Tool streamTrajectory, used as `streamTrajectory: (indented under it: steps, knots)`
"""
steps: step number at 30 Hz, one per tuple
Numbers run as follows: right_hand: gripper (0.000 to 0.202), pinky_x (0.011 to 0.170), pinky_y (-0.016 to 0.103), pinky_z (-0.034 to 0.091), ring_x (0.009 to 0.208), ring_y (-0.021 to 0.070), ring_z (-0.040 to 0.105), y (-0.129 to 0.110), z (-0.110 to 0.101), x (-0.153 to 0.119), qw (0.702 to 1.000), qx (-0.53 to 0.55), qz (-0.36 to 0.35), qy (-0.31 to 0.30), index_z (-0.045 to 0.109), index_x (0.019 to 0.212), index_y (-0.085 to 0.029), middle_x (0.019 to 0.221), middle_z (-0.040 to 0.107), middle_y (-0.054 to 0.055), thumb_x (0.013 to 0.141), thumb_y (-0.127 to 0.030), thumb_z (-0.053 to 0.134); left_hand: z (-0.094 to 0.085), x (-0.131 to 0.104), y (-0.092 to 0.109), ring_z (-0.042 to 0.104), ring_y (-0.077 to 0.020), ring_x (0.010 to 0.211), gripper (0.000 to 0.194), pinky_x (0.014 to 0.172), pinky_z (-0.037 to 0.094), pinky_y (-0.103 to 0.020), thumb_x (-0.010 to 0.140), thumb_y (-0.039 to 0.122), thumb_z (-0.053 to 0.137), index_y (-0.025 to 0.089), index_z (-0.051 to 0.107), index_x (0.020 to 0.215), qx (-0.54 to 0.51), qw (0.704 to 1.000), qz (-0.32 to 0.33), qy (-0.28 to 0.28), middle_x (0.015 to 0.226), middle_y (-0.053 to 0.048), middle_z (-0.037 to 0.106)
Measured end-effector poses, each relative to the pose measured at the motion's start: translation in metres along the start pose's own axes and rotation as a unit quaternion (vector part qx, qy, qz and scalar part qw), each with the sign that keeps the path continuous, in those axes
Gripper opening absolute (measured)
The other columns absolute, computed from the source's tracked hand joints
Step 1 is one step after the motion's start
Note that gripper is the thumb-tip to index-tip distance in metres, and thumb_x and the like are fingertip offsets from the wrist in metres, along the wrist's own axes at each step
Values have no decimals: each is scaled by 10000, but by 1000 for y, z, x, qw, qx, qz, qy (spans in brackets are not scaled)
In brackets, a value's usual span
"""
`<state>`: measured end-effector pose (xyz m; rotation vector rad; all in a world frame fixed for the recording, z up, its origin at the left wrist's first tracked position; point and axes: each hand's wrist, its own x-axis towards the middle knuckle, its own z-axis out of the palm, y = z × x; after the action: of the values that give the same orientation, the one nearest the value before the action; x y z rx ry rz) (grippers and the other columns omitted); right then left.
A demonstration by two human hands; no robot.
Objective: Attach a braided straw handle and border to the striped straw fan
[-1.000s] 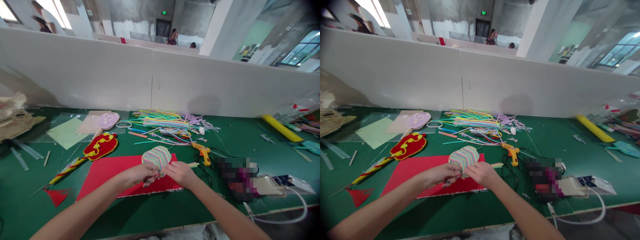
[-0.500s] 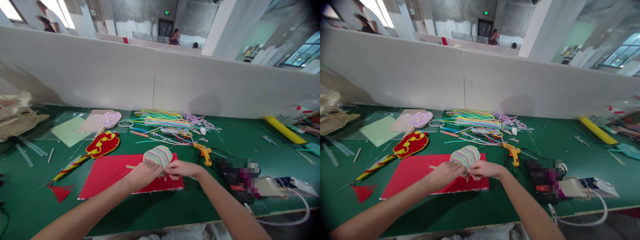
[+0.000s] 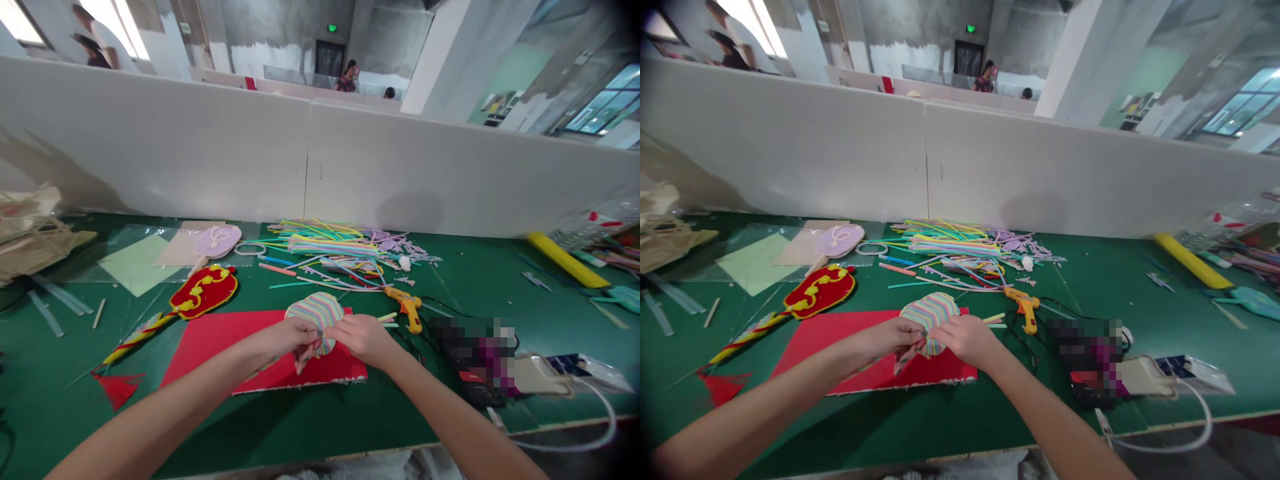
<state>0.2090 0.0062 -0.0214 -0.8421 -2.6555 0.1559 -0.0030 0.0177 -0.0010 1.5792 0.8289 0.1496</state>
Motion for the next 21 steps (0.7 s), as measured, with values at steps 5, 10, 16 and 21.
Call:
streamTrajectory:
  steps: [5, 10, 16, 21]
  knots:
    - [304, 641, 226, 372, 715, 131, 577, 1, -5, 3, 968, 179, 166, -53, 657, 854, -203, 801, 683, 24, 946, -305, 386, -20, -1, -12, 637, -183, 838, 428, 770, 485, -293, 924, 478, 324, 134, 575, 958, 24, 994, 74, 76, 893, -77, 674]
    - [410, 578, 232, 336, 552, 112, 438, 13, -18, 4, 879, 379, 265, -114, 595, 728, -158, 535, 493, -33, 902, -482, 414, -35, -6, -10, 568, -194, 1062, 356, 922, 421, -336, 960, 376, 315, 178, 547, 1144, 270, 921, 112, 256, 1149, -78, 629]
    - [460, 539, 234, 313, 479, 84, 375, 18, -17, 2, 823, 480, 263, -150, 464, 644, -169, 503, 447, -47, 880, -560, 409, -17, -1, -14, 591, -182, 942, 146, 847, 417, -328, 922, 249, 467, 170, 575, 982, 503, 802, 216, 240, 947, -48, 662]
    - [459, 571, 236, 324, 528, 84, 388, 12, -17, 6, 823, 491, 240, -153, 485, 692, -169, 598, 512, -28, 901, -560, 367, -8, 0, -12, 596, -163, 851, 126, 750, 399, -298, 920, 160, 445, 178, 569, 930, 544, 780, 226, 211, 876, -25, 649]
